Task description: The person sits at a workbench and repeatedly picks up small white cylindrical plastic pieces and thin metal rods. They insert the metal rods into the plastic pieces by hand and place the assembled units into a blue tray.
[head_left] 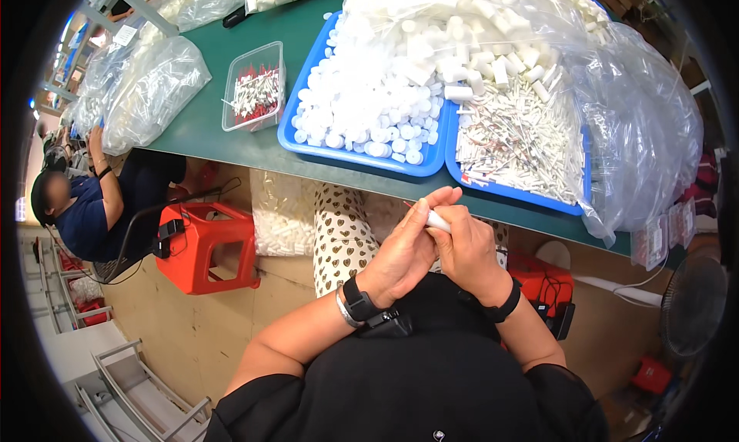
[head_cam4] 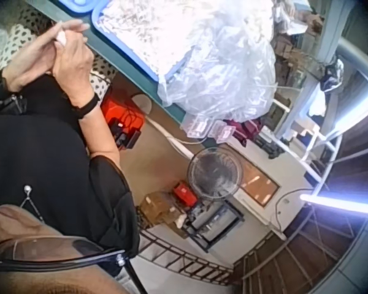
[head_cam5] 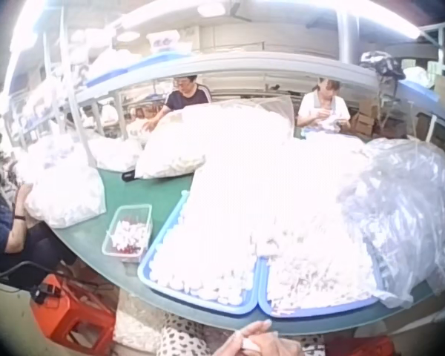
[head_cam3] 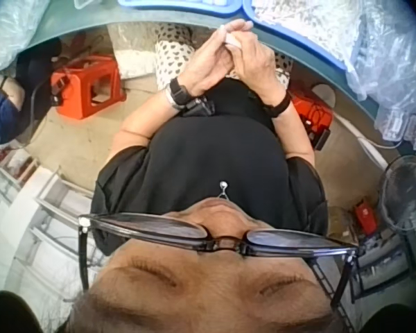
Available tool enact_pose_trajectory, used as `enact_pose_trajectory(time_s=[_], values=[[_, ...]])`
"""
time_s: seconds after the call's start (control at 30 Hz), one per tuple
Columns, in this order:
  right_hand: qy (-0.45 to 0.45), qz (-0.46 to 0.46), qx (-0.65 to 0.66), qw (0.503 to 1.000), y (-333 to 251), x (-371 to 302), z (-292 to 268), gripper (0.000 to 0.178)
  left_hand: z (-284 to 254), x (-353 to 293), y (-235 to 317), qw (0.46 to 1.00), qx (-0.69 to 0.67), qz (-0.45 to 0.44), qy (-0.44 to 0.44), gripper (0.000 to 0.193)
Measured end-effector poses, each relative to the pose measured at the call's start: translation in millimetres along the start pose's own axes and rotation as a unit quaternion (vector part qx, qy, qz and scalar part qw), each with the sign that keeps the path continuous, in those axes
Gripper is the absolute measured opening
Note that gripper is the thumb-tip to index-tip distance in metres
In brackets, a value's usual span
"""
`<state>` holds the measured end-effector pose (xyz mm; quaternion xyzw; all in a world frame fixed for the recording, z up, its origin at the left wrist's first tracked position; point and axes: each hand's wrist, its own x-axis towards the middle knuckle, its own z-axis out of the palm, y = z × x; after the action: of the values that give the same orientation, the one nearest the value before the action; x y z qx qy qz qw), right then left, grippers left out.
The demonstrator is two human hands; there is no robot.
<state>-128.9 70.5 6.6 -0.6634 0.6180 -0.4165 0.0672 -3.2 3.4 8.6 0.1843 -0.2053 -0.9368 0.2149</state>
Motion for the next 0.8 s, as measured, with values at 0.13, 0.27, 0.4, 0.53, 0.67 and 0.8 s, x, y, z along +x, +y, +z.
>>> enact_pose_trajectory(time_s=[0.13, 0.27, 0.4, 0.53, 0.67, 0.8], values=[[0.029, -0.008, 0.01, 0.999, 0.4, 11.8, -2.3, 0.019, 11.8, 5.8, 1.3, 0.999, -0.049, 0.022, -0.003, 0.043], [0.054, 0.01, 0.002, 0.998, 3.1, 16.2, -4.9, 0.018, 17.3, 14.9, 5.1, 0.999, -0.043, 0.009, -0.017, 0.047], [0.033, 0.064, -0.001, 0.997, 5.2, 26.7, -12.4, 0.018, 22.0, 27.5, 9.0, 1.0, 0.0, 0.009, -0.007, 0.055], [-0.012, 0.189, 0.101, 0.977, -2.1, 33.0, -24.0, 0.018, 25.1, 31.5, 29.5, 0.998, -0.01, -0.038, -0.044, 0.069], [-0.029, 0.259, 0.214, 0.941, -10.8, 29.2, -28.5, 0.019, 20.4, 28.9, 34.9, 0.996, 0.063, -0.066, -0.019, 0.068], [-0.041, 0.273, 0.302, 0.912, -8.9, 20.7, -22.4, 0.024, 15.6, 25.6, 41.8, 0.993, 0.099, -0.064, -0.023, 0.065]])
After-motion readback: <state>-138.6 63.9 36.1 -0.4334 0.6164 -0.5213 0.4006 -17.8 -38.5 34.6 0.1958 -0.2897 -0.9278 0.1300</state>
